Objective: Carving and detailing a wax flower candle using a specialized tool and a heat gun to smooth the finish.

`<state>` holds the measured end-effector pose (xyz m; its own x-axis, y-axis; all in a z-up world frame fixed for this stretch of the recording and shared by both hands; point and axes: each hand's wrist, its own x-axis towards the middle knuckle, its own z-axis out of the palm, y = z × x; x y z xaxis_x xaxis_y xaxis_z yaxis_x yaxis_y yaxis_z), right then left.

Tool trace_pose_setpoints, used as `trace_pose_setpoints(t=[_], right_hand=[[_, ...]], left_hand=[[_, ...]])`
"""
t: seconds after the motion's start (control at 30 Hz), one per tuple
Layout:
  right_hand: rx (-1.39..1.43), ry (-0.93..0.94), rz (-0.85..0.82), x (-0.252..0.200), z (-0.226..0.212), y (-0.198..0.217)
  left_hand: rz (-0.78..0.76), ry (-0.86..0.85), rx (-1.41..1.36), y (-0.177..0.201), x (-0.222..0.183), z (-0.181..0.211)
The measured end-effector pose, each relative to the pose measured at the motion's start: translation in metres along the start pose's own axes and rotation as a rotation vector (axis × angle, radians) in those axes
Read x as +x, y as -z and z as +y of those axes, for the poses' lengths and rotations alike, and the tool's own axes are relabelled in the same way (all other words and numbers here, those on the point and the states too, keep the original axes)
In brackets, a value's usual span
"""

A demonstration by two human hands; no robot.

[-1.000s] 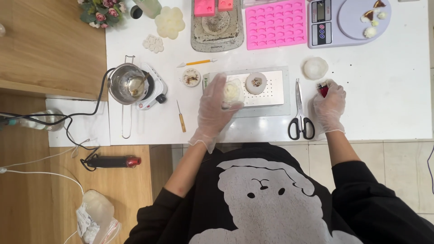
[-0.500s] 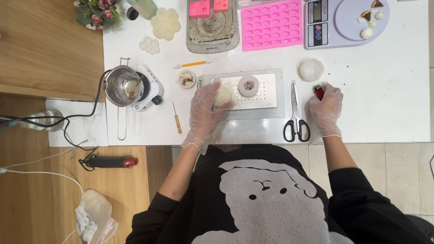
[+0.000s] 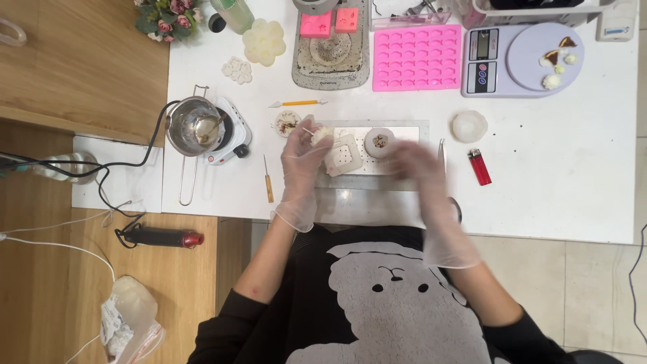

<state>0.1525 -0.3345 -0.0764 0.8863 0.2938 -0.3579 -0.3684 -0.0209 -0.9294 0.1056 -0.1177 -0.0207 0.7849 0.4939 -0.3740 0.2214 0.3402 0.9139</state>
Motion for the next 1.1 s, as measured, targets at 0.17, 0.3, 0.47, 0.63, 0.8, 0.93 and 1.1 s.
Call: trace_pose_setpoints(t=[0.17,0.3,0.47,0.63,0.8,0.93,1.1], right_hand=[[0.538,-0.364,-0.427,-0.008,-0.071,-0.077],[0.652,-0.26,-0.575,-0.021,-0.104,-0.083],[0.247,0.113,-0.56,-0.051,-0.132,-0.075],[-0.056,0.595,-0.239,-0.056,-0.125,-0.074],[-0.601,1.005,0.01,-0.065,-0.145,-0.078],[-0.663,1.097,0.022,-0.064,-0.144,-0.074],[-0.201,0.99,0.078,-0.067,-0.134,-0.063]], left_hand=[[-0.121,-0.25,-0.017,0.008,-0.011,0.004],[-0.183,-0.396,-0.069,0.007,-0.035,0.027],[-0.196,-0.172,-0.432,0.005,-0.05,0.073],[-0.341,-0.021,-0.825,-0.007,-0.054,0.078],[-0.517,0.088,-0.832,-0.022,-0.068,0.09],[-0.487,0.077,-0.762,-0.025,-0.07,0.09],[-0.494,0.053,-0.924,-0.026,-0.074,0.097]])
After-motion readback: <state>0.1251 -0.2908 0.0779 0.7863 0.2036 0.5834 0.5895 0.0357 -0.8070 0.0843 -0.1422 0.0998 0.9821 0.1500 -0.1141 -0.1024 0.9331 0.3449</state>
